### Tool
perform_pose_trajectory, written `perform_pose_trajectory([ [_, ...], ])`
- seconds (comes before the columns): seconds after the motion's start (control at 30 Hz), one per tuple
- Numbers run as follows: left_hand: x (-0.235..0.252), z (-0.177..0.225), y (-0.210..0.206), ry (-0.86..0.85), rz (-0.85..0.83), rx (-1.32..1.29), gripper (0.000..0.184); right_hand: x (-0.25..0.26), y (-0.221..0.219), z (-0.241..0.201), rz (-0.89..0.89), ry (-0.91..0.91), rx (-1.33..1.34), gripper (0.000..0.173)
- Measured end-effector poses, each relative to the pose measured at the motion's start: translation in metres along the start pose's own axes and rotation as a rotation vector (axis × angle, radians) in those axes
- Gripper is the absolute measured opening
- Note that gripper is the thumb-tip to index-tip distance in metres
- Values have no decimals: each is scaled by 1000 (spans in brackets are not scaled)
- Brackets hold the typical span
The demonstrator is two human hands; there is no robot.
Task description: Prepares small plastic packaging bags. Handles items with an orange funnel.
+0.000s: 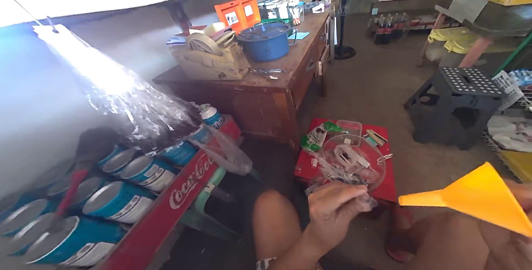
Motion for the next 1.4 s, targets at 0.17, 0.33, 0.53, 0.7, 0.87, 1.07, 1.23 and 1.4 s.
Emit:
perform_pose_trajectory([
  [0.17, -5, -7, 5, -2, 13, 13, 19, 0, -23, 0, -72, 56, 42, 15],
  [0.33, -4, -6, 6, -9, 18, 0, 20, -2, -35, 5, -119, 46, 46, 15],
  [0.53, -6, -8, 4, -2, 36, -23, 20, -3, -41, 6, -148, 79, 12, 15],
  [0.7, -6, -9, 2, 18, 30, -37, 21, -4, -46, 6, -190, 82, -17, 15],
  [0.87, -6, -22, 0, 114, 34, -71, 22, -4, -59, 15, -253, 49, -40, 17],
  [1.07, -8, -71, 6, 376, 128, -103, 14, 1, -94, 58, -437, -61, -212, 24],
  [1.23, 3, -129, 24, 607, 56, 107, 10, 7, -123, 122, -581, -254, -197, 21],
  [1.4, -15, -192, 59, 885, -69, 239, 20, -45, -120, 231, -631, -625, -326, 17],
])
Point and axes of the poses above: each hand's wrist, its own x-axis towards the middle knuckle, its own y-axis out of the back of the hand, z = x × y, the point moved 9 cm from there along x, towards the middle knuckle, and after that the axes turned 9 degrees about -x, right-handed, at the moved point
